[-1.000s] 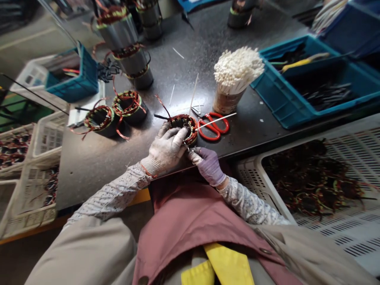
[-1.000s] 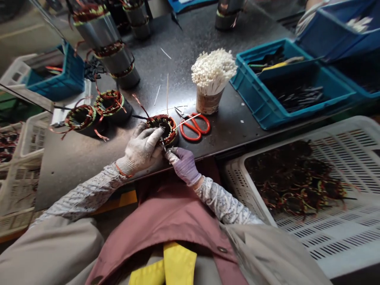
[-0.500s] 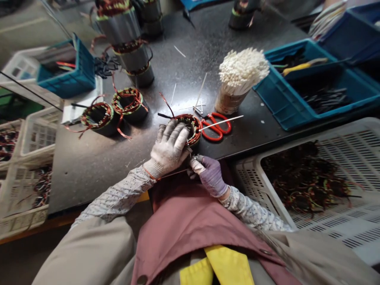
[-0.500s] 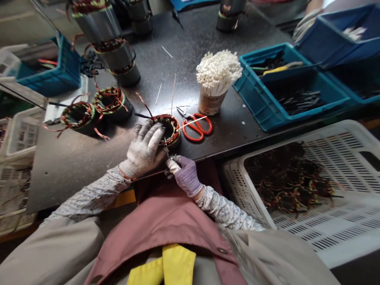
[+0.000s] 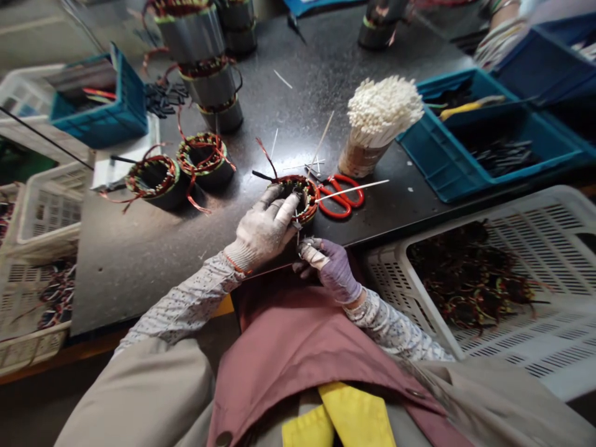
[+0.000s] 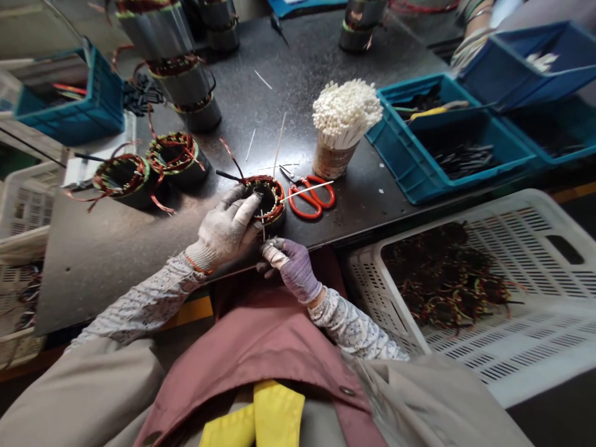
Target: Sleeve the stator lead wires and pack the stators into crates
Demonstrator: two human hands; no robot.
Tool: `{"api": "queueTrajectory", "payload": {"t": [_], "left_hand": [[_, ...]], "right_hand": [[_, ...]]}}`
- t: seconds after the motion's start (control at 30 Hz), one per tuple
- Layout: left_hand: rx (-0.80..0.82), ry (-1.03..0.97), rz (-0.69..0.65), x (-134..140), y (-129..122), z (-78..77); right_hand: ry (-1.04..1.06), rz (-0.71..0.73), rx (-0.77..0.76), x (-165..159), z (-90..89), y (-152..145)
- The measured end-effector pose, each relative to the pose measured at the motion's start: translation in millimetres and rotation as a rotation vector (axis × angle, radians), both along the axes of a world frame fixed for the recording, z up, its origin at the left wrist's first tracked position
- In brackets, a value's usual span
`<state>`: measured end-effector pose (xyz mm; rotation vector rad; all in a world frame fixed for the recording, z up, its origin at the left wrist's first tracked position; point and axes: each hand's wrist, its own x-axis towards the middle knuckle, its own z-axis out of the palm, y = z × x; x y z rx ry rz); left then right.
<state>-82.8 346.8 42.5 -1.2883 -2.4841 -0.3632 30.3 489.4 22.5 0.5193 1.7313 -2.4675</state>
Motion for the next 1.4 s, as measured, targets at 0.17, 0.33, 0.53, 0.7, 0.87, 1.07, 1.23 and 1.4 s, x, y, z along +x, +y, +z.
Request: {"api": "queueTrajectory", "payload": {"t": [0.17,0.33,0.53,0.7,0.87,1.07,1.23,1.4], "left_hand": [[0.066,0.037,-0.028,-5.5,1.3,-7.2],[0.117,0.069,-0.065,-4.8,1.8,-10.1],[0.28,0.051,-0.023,7.4,5.8,-8.8],[0.425,-0.049,0.045,14.9,5.9,-13.6],[0.498,-0.028,0.007,13.7,4.1,-17.2],[0.492,0.023,-0.02,10.9,4.9,-17.2],[0.476,-0.004,-0.067,7.8,3.6,-14.7],[0.429,-0.072,-0.07,5.2,1.8,-15.7]], "right_hand": [[0.042,-0.044,0.165,-8.5,5.6,-4.1],[0.166,-0.155,0.319,-27.7,3.6,-6.2],[0.258,-0.12,0.595,-25.4,-14.1,13.5],[0.46,-0.116,0.788,-21.1,-6.5,26.7],[0.59,-0.004,1.001,-24.8,11.0,32.5],[0.431,0.105,1.157,-44.5,3.5,29.4],[0.499,0.121,1.494,-47.0,3.3,34.2],[0.776,0.192,1.775,-60.4,16.0,43.2]]}}
